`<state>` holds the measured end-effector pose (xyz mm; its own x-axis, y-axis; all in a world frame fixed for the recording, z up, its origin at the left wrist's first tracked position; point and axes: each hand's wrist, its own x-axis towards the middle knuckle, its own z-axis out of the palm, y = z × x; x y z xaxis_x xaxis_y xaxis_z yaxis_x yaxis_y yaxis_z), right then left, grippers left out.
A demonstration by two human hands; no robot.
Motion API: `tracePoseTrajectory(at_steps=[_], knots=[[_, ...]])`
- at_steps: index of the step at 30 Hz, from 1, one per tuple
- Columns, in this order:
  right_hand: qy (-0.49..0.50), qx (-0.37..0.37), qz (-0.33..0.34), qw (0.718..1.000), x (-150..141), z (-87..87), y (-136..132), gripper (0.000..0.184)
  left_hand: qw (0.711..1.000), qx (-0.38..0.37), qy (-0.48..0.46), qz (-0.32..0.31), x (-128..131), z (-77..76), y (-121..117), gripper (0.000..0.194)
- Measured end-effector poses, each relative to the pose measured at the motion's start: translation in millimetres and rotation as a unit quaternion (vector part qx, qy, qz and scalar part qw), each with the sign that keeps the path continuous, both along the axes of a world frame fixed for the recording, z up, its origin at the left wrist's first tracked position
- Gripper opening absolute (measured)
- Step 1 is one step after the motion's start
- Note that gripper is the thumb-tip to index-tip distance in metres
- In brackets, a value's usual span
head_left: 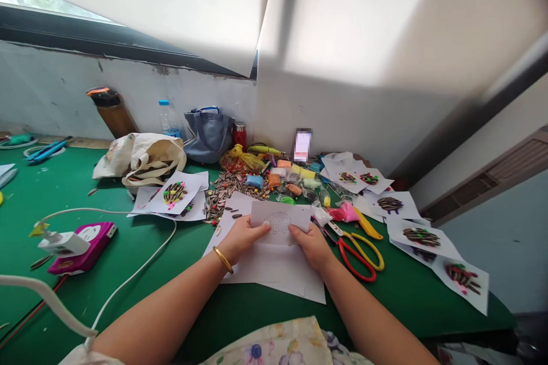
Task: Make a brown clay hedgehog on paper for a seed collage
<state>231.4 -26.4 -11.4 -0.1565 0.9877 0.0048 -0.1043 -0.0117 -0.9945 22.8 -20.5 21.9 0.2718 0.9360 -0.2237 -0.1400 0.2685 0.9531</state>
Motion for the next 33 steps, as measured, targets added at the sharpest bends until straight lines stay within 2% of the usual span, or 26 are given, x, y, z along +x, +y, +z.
tracePoseTrajectory(at_steps=[4, 9, 18, 25, 33], knots=[[-0.018, -0.003, -0.006, 1.0, -0.3, 1.8, -0.3, 0.05, 1.0, 0.013, 0.018, 0.018, 1.0, -2.5, 0.1, 0.057], [-0.026, 0.01, -0.014, 1.0, -0.1, 3.6, 0.4, 0.052, 0.997, 0.063, 0.036, -0.028, -0.4, -1.1, -0.4, 0.057], [-0.04, 0.004, 0.001, 0.999, -1.1, 1.5, -1.0, 0.052, 1.0, 0.006, -0.021, 0.014, 0.2, -2.8, 0.3, 0.06], [-0.048, 0.002, -0.005, 0.999, -0.7, 1.3, -0.6, 0.051, 1.0, 0.017, -0.016, -0.001, -2.0, -4.3, 2.3, 0.059], [-0.036, 0.002, 0.013, 0.999, -1.7, 3.3, -1.6, 0.052, 1.0, 0.013, -0.015, 0.009, -2.0, -3.8, 2.5, 0.058]])
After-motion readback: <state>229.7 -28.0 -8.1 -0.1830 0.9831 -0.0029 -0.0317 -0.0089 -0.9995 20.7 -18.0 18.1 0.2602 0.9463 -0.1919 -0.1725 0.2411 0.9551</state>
